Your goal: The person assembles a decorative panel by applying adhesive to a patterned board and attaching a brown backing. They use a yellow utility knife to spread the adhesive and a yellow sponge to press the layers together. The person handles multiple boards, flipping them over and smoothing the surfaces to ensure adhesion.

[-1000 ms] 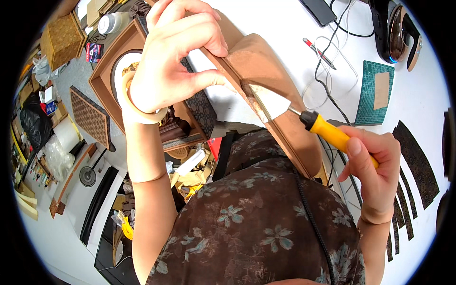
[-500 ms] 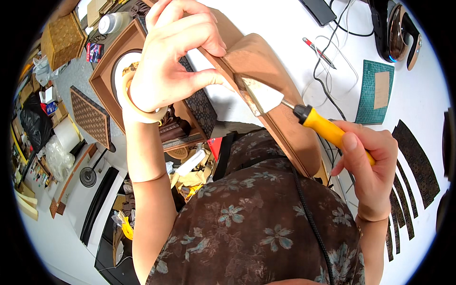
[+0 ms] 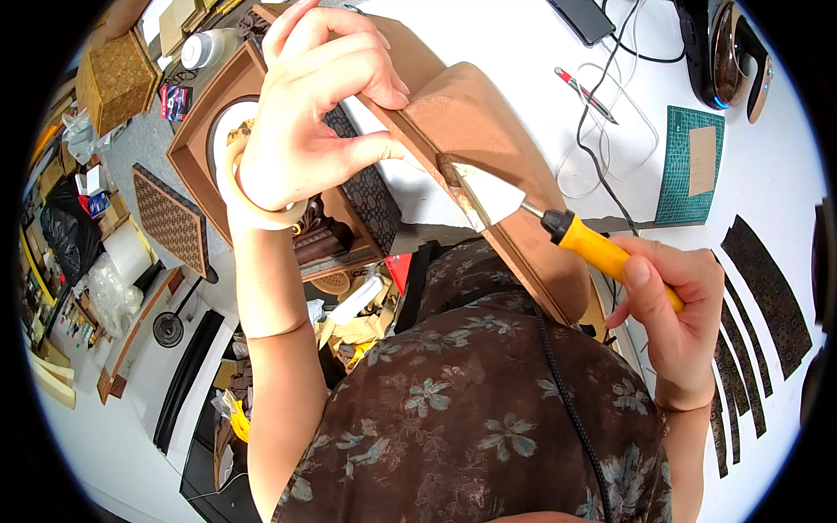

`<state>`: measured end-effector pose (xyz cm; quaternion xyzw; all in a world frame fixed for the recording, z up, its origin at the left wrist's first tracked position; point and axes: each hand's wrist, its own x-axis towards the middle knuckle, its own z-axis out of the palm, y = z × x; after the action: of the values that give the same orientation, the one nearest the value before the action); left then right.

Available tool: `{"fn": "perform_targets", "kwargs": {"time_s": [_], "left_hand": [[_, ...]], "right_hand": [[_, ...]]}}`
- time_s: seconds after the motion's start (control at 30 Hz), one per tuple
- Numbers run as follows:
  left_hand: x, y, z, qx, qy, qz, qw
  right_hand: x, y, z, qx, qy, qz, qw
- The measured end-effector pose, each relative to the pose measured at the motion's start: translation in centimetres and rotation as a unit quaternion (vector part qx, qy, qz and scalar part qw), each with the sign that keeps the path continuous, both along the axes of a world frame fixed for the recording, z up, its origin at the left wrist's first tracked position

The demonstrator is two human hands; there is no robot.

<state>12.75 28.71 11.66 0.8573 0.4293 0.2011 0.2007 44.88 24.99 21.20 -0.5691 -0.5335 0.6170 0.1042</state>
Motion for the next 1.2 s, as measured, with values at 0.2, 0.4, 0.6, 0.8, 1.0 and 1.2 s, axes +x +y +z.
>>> {"fn": "perform_targets", "kwargs": {"time_s": [0.2, 0.4, 0.6, 0.8, 1.0, 1.2], "left_hand": [[-0.1, -0.3, -0.3, 0.000, -0.007, 0.007, 1.000], [-0.1, -0.1, -0.2, -0.003, -0.002, 0.006, 1.000], [0.1, -0.4, -0.2, 0.000, -0.004, 0.012, 1.000], [-0.2, -0.4, -0.3, -0.007, -0.005, 0.012, 1.000], [0.1, -0.4, -0.3, -0.002, -0.001, 0.018, 1.000], [-0.2, -0.5, -0.4, -0.022, -0.016, 0.020, 0.999]], "right_hand": [[-1.0, 0.5, -0.4, -0.002, 0.005, -0.008, 1.000], [-1.0, 0.3, 0.0, -0.005, 0.002, -0.012, 1.000], [-0.1, -0.2, 0.0, 0.009, 0.003, -0.005, 1.000], [-1.1, 0.5, -0.7, 0.018, 0.026, 0.007, 0.999], [-0.5, -0.3, 0.1, 0.026, -0.004, 0.005, 1.000], [-0.6, 0.1, -0.1, 0.022, -0.017, 0.039, 0.999]]}}
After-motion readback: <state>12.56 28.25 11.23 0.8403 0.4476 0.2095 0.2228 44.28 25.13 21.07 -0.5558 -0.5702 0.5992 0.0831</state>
